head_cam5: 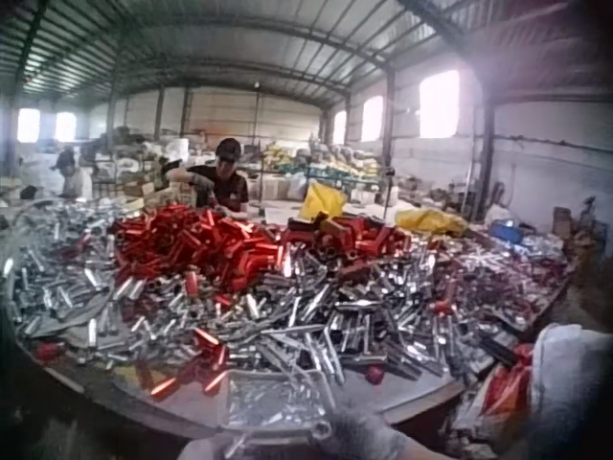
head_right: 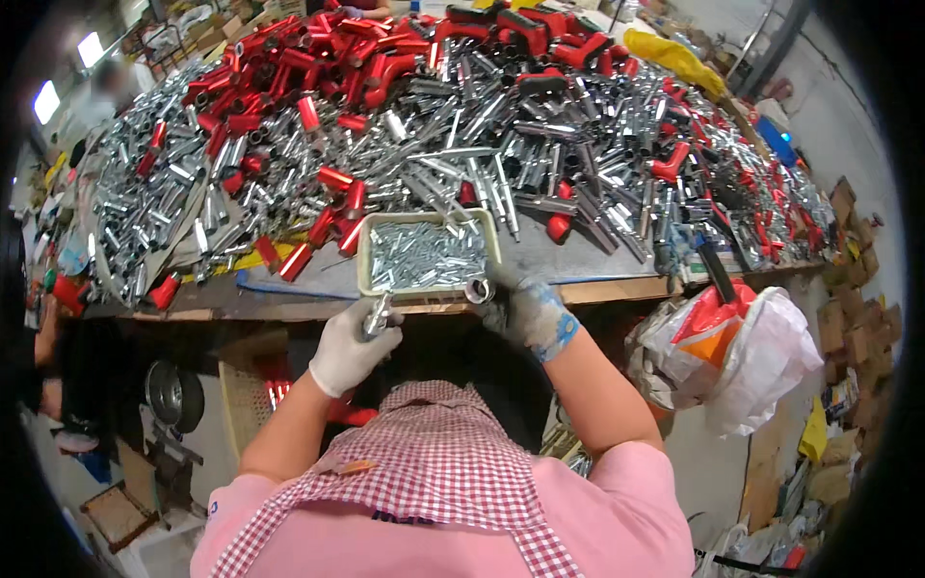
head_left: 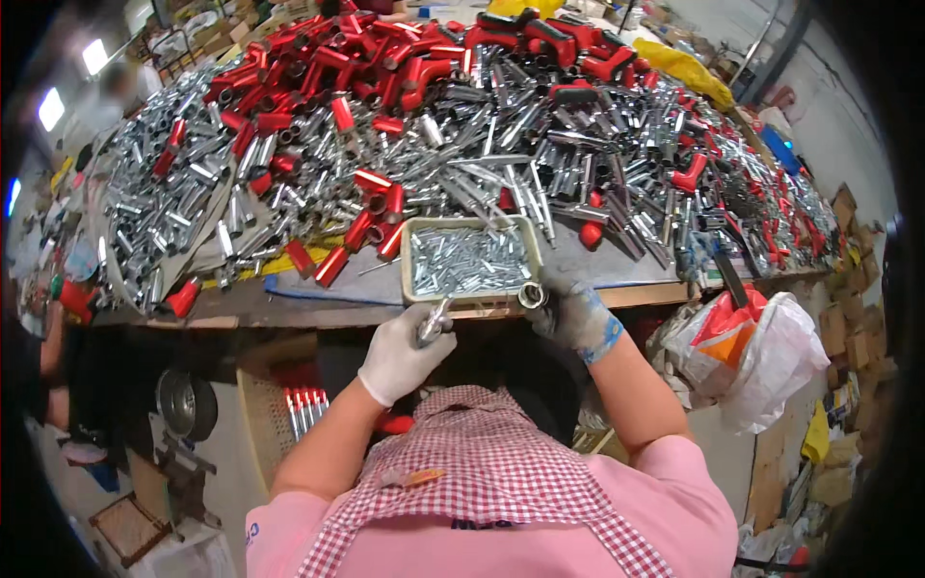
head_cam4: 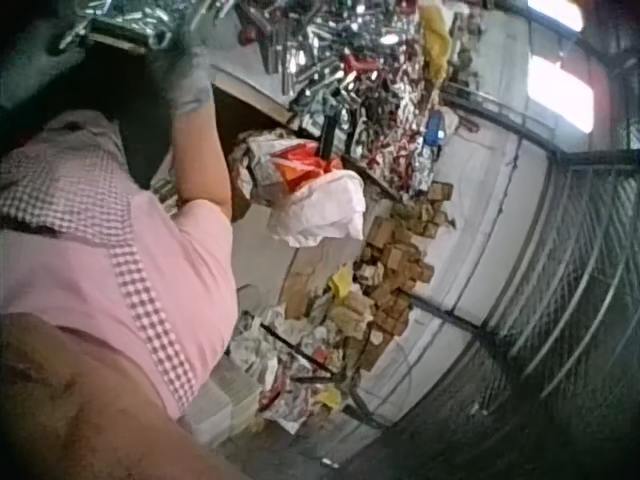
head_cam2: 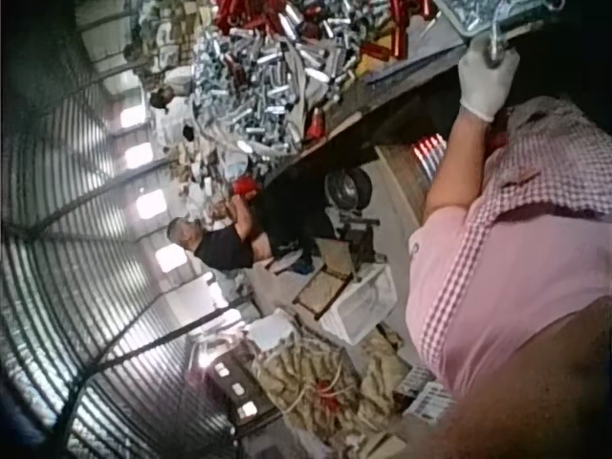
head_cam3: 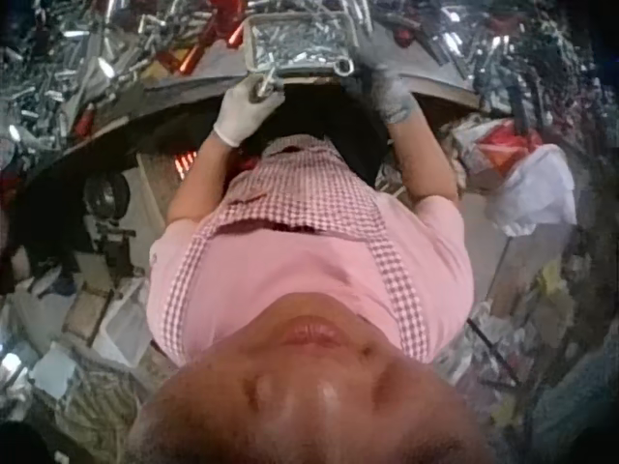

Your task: Assembling red and silver metal hardware components at an industrial workbench.

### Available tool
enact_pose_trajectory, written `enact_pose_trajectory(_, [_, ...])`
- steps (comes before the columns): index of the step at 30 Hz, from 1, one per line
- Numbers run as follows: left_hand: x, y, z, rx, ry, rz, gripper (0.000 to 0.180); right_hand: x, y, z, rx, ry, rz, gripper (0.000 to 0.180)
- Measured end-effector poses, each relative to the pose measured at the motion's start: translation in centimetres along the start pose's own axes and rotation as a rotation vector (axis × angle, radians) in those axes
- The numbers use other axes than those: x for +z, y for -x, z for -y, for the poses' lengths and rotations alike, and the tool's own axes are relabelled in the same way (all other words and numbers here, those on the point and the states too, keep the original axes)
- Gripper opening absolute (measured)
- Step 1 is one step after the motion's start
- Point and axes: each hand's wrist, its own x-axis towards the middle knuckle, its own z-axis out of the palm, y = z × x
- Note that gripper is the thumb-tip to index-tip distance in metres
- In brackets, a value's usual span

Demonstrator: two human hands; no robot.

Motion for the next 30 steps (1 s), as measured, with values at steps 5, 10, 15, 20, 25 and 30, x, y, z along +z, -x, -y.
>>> enact_pose_trajectory(5, [-0.3,0.4,-0.3,0.089,0.164,0.122,0.042,3.0,0.9,-3.3,0.288,-0.313,0.154,0.023])
enact_pose_trajectory(10, [-1.1,1.1,-1.7,0.044,-0.057,0.107,0.03,3.6,0.6,-4.4,0.083,-0.125,0.392,0.022])
enact_pose_trajectory(15, [-2.1,0.1,-2.9,-0.062,0.265,0.339,0.025,2.5,-1.1,-4.6,-0.044,-0.134,0.567,0.023])
enact_pose_trajectory(20, [-2.4,-1.6,-4.3,-0.101,0.371,0.421,0.025,2.3,-2.0,-5.4,0.298,-0.559,0.785,0.034])
enact_pose_trajectory(25, [-1.9,-1.5,-2.9,-0.174,0.312,0.395,0.026,2.8,-0.3,-2.9,-0.271,0.064,0.431,0.034])
enact_pose_trajectory(30, [-2.4,-1.6,-3.8,-0.178,0.365,0.433,0.028,1.9,-3.6,-7.5,-0.431,0.148,0.412,0.034])
